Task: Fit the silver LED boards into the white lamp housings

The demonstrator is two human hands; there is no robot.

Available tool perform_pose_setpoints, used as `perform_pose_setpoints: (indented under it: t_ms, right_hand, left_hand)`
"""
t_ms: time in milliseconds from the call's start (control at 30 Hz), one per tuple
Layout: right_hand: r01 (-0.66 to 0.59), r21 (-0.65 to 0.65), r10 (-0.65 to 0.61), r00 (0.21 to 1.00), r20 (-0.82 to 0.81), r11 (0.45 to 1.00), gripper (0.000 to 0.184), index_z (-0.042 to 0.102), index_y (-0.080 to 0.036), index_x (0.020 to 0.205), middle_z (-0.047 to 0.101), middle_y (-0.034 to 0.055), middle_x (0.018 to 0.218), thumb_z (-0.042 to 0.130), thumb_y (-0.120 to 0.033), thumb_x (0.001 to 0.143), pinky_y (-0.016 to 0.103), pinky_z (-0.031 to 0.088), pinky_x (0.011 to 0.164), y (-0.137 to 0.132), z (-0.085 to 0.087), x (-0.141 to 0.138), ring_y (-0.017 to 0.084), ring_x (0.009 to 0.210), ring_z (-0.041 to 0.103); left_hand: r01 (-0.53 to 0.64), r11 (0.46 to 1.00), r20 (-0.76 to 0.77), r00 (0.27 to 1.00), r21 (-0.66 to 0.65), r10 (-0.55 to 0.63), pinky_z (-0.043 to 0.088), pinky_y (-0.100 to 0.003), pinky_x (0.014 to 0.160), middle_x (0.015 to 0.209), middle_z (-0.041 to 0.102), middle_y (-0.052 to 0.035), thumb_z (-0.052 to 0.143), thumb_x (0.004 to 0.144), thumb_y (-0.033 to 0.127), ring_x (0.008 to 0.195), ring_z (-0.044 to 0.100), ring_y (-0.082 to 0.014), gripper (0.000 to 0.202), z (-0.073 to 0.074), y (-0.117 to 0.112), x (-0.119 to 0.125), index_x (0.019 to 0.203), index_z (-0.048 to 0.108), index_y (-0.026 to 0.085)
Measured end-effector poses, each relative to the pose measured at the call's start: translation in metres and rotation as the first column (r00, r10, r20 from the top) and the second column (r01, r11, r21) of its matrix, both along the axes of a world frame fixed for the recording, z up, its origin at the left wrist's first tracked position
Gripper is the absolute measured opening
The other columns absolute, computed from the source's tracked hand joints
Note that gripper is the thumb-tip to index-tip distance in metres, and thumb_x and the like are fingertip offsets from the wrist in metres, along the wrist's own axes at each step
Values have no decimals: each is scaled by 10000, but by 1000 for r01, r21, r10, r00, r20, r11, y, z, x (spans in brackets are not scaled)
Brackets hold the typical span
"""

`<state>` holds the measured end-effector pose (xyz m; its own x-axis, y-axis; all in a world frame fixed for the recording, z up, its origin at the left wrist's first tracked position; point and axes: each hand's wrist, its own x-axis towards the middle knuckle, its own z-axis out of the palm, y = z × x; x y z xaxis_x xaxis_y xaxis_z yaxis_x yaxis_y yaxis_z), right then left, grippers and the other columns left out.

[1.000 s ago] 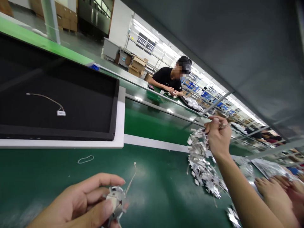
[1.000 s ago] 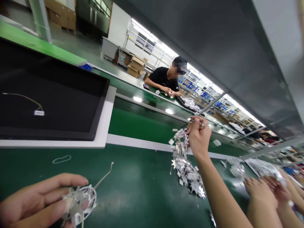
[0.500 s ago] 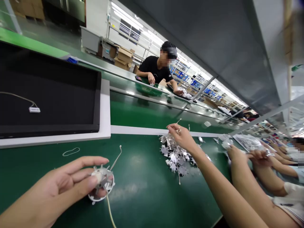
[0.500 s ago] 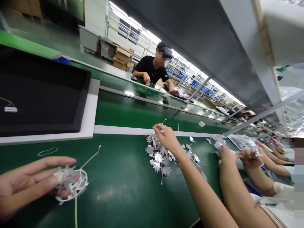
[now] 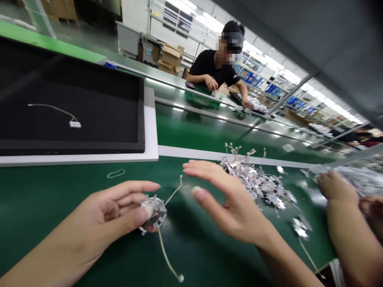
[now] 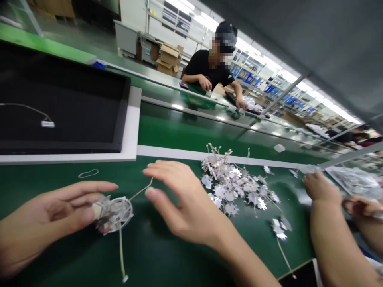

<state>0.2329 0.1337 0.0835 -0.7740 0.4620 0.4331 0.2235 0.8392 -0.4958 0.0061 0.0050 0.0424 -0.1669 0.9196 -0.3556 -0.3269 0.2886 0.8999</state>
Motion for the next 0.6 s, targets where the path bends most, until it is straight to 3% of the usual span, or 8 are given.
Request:
perform_pose_setpoints:
  t_ms: [67, 133, 233, 333, 467, 600]
  right_hand:
    - [-111, -157, 121, 991, 57, 981, 293, 683, -214, 1378, 783, 77, 1380, 584, -211, 1103, 525, 417, 1290, -12, -10, -12, 241, 1337, 713]
    - [-140, -275, 163, 985, 62, 951, 254, 731, -186, 1310, 838, 54, 1180, 580, -184, 1106, 508, 368, 1308, -18, -17, -20, 208, 1134, 782]
    - [-143, -348, 149, 989, -10, 926, 188, 795, -160, 1155, 802, 22, 923, 619, -193, 1099, 311, 564, 1004, -21, -22, -25, 148, 835, 738]
    - [-121, -384, 103, 992, -66, 915, 174, 787, -152, 1027, 753, 17, 872, 623, -153, 1085, 197, 527, 716, -25, -25, -27, 112, 759, 679]
    - [-75, -404, 64, 997, -42, 912, 194, 730, -175, 966, 731, -6, 859, 585, -113, 1078, 170, 499, 712, -30, -28, -28, 94, 752, 655]
    - [-59, -412, 56, 998, -19, 909, 198, 706, -186, 967, 735, -22, 840, 556, -108, 1069, 162, 482, 675, -34, -28, -26, 83, 711, 647]
  left_hand:
    - [9, 1000, -15, 1000, -19, -9, 643, -218, 787, 872, 837, 24, 1018, 686, 567, 830, 807, -211, 536, 2, -2, -3, 1080, 801, 275]
    - [41, 999, -15, 999, -1, -41, 643, -191, 797, 891, 836, 31, 1004, 721, 613, 882, 804, -198, 496, 1, -3, -6, 1061, 829, 297]
    - [96, 995, 33, 995, 39, -97, 651, -168, 813, 908, 836, 40, 990, 780, 581, 869, 798, -165, 397, 0, -3, -11, 1046, 847, 323]
    - [111, 992, 87, 989, 63, -116, 633, -111, 769, 907, 839, 41, 984, 827, 503, 799, 782, -118, 318, -2, 0, -12, 1050, 853, 318]
    - [191, 970, 168, 962, 152, -216, 623, -84, 742, 916, 844, 38, 953, 897, 376, 803, 787, -99, 235, -5, 2, -11, 1098, 843, 323]
    - [169, 982, 233, 955, 83, -184, 599, -68, 744, 925, 843, 34, 982, 861, 353, 831, 785, -95, 244, -1, -2, -8, 1053, 843, 298]
